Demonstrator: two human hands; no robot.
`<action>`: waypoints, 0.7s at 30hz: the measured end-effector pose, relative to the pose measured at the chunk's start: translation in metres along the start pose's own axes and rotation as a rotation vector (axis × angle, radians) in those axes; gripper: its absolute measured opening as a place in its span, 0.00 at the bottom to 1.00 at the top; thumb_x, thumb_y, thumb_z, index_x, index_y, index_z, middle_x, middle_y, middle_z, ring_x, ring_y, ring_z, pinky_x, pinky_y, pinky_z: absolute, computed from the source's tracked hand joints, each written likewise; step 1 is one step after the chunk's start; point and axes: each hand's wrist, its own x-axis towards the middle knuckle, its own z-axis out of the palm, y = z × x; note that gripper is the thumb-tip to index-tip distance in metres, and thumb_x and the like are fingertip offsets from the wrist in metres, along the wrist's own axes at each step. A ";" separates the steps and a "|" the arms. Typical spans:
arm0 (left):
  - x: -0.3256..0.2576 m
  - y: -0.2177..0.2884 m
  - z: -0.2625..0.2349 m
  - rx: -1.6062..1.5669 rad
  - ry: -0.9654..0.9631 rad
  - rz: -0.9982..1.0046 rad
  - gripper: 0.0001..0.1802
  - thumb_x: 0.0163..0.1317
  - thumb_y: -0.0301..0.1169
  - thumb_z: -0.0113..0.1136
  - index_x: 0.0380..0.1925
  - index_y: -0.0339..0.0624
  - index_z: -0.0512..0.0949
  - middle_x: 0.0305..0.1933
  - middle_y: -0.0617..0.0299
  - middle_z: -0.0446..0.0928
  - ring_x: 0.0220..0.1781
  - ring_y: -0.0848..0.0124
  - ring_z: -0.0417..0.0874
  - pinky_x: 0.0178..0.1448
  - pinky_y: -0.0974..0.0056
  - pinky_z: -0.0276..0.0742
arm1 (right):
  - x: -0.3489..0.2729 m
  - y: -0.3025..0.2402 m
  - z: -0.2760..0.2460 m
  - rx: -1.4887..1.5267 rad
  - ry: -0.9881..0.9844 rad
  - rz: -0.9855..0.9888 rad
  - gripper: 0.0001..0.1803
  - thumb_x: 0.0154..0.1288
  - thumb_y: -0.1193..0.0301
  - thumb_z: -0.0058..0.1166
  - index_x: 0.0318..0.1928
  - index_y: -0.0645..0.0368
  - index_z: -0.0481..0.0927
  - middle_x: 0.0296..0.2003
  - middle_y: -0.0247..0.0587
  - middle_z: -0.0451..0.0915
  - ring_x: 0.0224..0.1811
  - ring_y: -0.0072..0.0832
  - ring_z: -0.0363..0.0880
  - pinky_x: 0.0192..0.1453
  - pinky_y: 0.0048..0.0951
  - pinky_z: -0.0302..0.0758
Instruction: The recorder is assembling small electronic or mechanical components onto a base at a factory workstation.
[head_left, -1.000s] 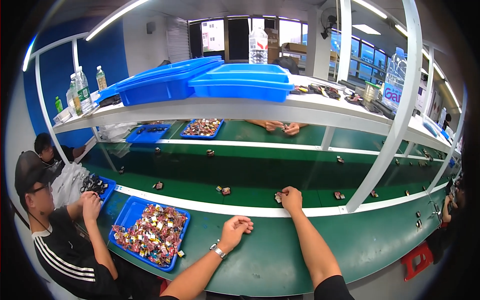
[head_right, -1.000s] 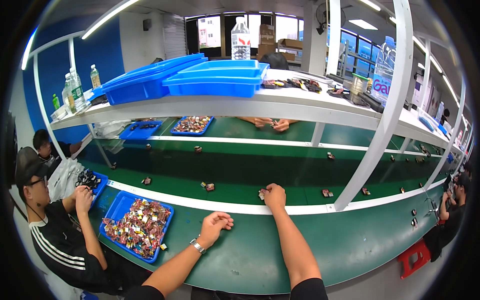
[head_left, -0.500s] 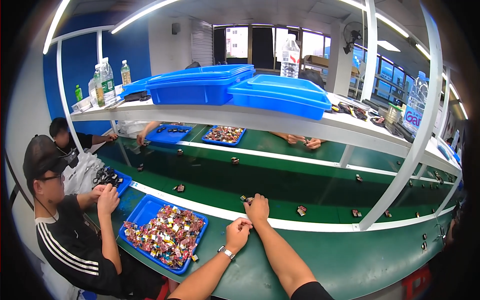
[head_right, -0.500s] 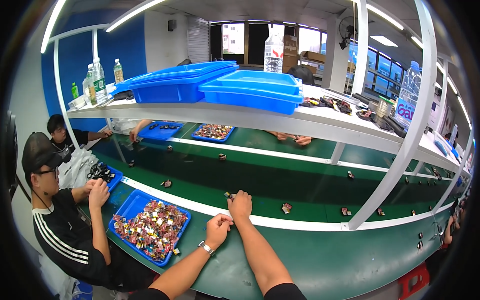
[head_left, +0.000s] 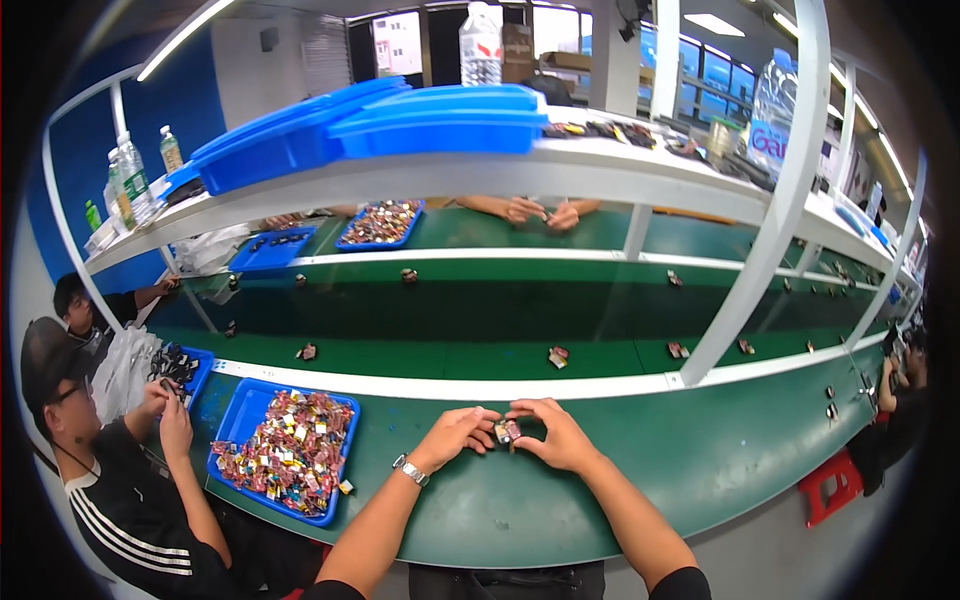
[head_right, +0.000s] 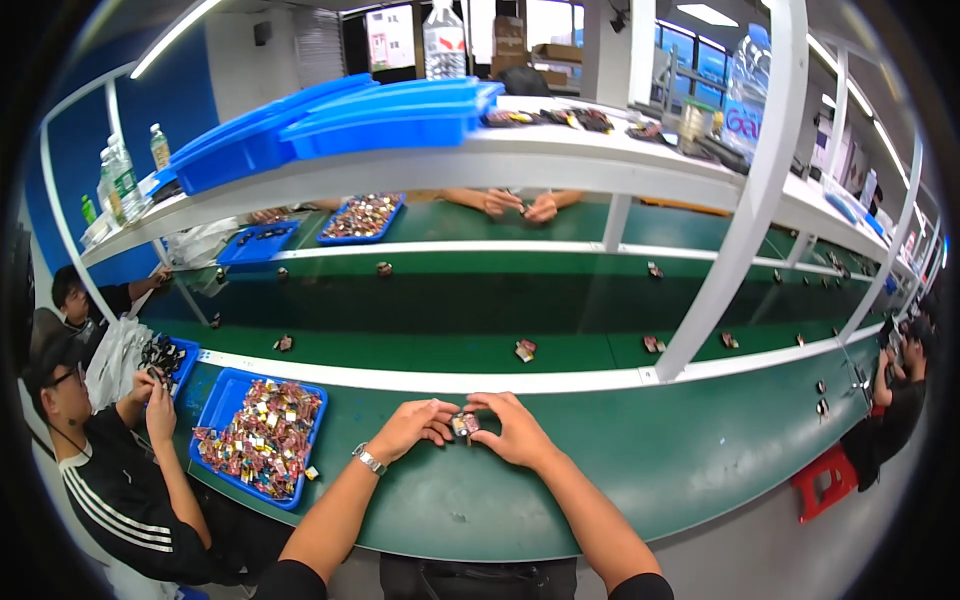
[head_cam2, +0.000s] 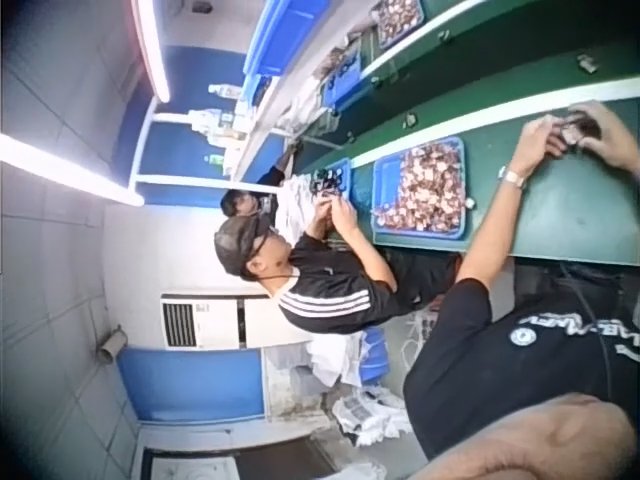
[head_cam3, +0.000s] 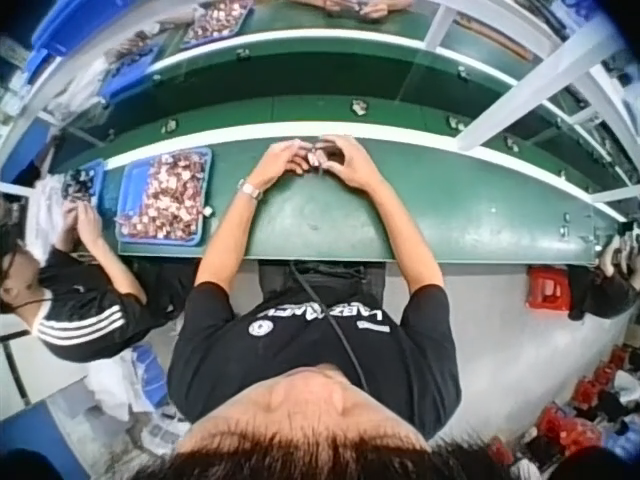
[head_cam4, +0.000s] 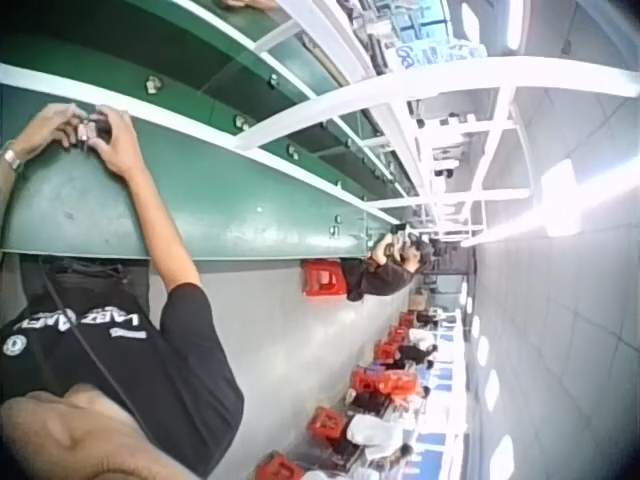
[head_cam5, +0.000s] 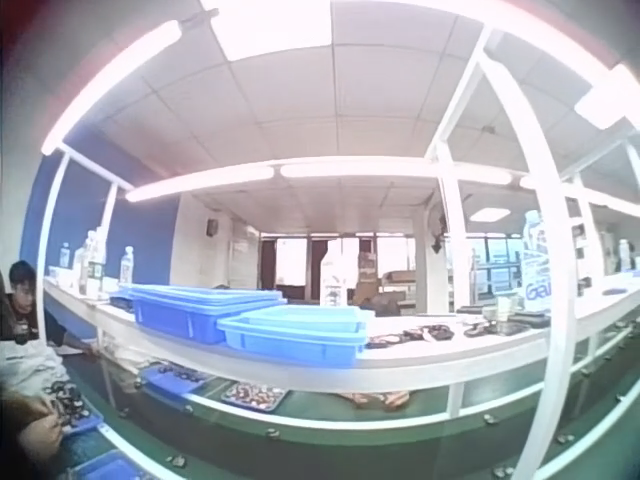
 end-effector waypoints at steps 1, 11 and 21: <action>0.000 0.005 0.010 -0.036 -0.175 -0.068 0.23 0.77 0.41 0.44 0.56 0.32 0.75 0.43 0.56 0.82 0.38 0.74 0.82 0.43 0.70 0.81 | -0.006 -0.002 -0.004 0.010 0.008 0.022 0.32 0.54 0.74 0.69 0.61 0.55 0.74 0.53 0.41 0.79 0.58 0.39 0.75 0.61 0.36 0.74; -0.008 0.007 0.024 -0.163 -0.028 -0.079 0.18 0.75 0.30 0.48 0.60 0.32 0.70 0.50 0.53 0.80 0.47 0.67 0.85 0.51 0.65 0.86 | 0.003 -0.026 0.003 -0.147 0.170 -0.067 0.20 0.54 0.77 0.64 0.50 0.54 0.81 0.44 0.40 0.79 0.50 0.39 0.76 0.56 0.37 0.75; -0.012 -0.008 0.019 -0.254 -0.008 -0.014 0.17 0.73 0.24 0.49 0.60 0.35 0.66 0.54 0.53 0.78 0.54 0.68 0.82 0.57 0.60 0.84 | 0.003 -0.017 0.037 -0.440 0.323 -0.220 0.12 0.50 0.76 0.67 0.37 0.56 0.83 0.37 0.34 0.78 0.38 0.34 0.78 0.40 0.34 0.77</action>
